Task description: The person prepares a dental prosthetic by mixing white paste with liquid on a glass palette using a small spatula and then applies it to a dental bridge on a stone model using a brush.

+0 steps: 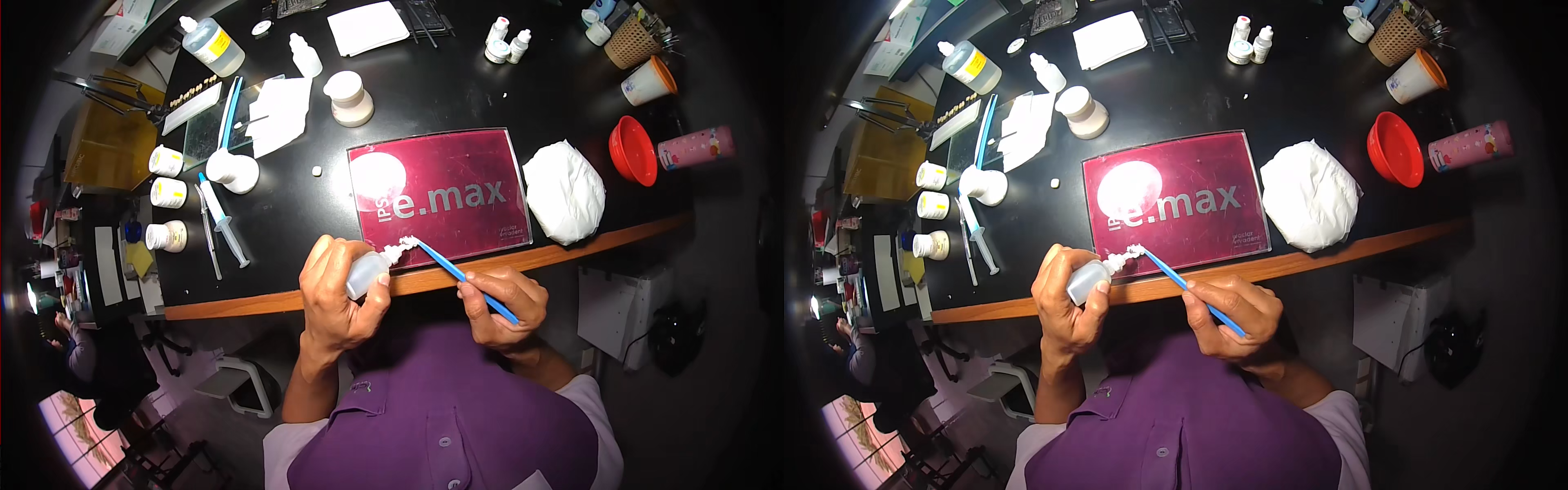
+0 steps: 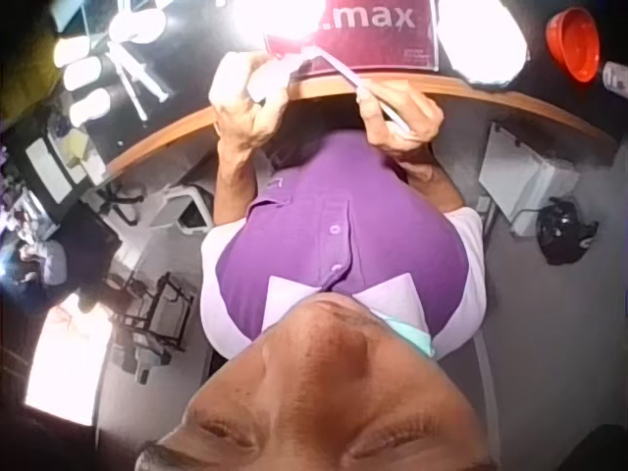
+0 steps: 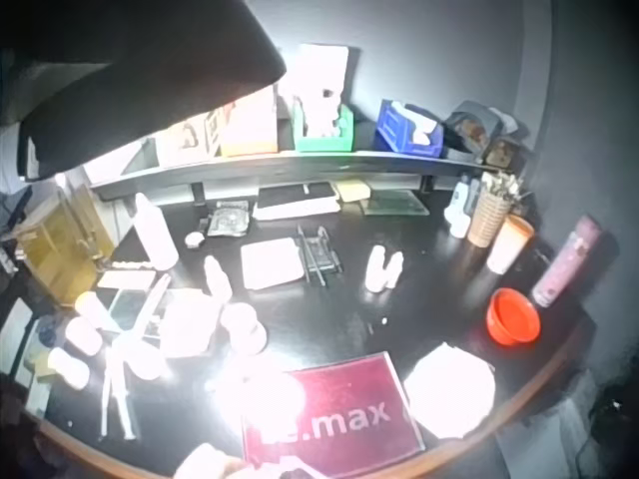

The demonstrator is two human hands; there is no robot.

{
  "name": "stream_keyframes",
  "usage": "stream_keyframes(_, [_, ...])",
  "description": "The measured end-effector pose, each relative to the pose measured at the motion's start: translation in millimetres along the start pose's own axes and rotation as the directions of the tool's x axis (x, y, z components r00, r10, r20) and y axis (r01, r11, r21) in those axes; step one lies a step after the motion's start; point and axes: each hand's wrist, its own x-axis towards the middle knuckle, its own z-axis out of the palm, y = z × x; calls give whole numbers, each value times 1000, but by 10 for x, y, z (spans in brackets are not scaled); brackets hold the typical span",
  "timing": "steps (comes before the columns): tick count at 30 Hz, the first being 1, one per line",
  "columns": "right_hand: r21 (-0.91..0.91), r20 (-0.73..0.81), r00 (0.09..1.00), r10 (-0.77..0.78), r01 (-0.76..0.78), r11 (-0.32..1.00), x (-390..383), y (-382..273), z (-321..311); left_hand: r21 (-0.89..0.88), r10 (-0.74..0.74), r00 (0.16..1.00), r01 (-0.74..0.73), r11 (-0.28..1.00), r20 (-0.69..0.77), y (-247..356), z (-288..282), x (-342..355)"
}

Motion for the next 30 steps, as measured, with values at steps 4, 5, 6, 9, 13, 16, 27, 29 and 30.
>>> stream_keyframes(4, [12,-29,999,14,-13,1000,-36,21,28,18,15,1000,-15,1000,11,10,14,29])
stream_keyframes(5, [13,-29,999,14,-14,1000,-40,20,30,19,12,1000,-12,1000,14,20,9,33])
stream_keyframes(6, [11,-29,999,14,-14,1000,-44,18,31,21,8,1000,-8,1000,17,26,6,30])
stream_keyframes(9, [10,-31,999,16,-16,1000,-48,12,34,23,3,1000,-3,1000,22,19,8,21])
stream_keyframes(13, [13,-33,999,22,-21,1000,-54,20,31,42,6,1000,-8,999,31,8,16,20])
stream_keyframes(16, [-10,-28,1000,2,-2,1000,-27,-12,21,20,0,1000,0,1000,4,0,18,1])
stream_keyframes(27, [-78,-38,999,-29,26,997,-61,-19,97,-209,-122,979,87,974,-164,-116,-79,-65])
stream_keyframes(29, [-81,-35,999,-15,12,997,-64,-65,80,-235,-124,981,86,968,-152,-116,-120,-69])
stream_keyframes(30, [-77,-42,999,10,-13,997,-56,-92,72,-242,-117,978,73,967,-172,-108,-137,-65])
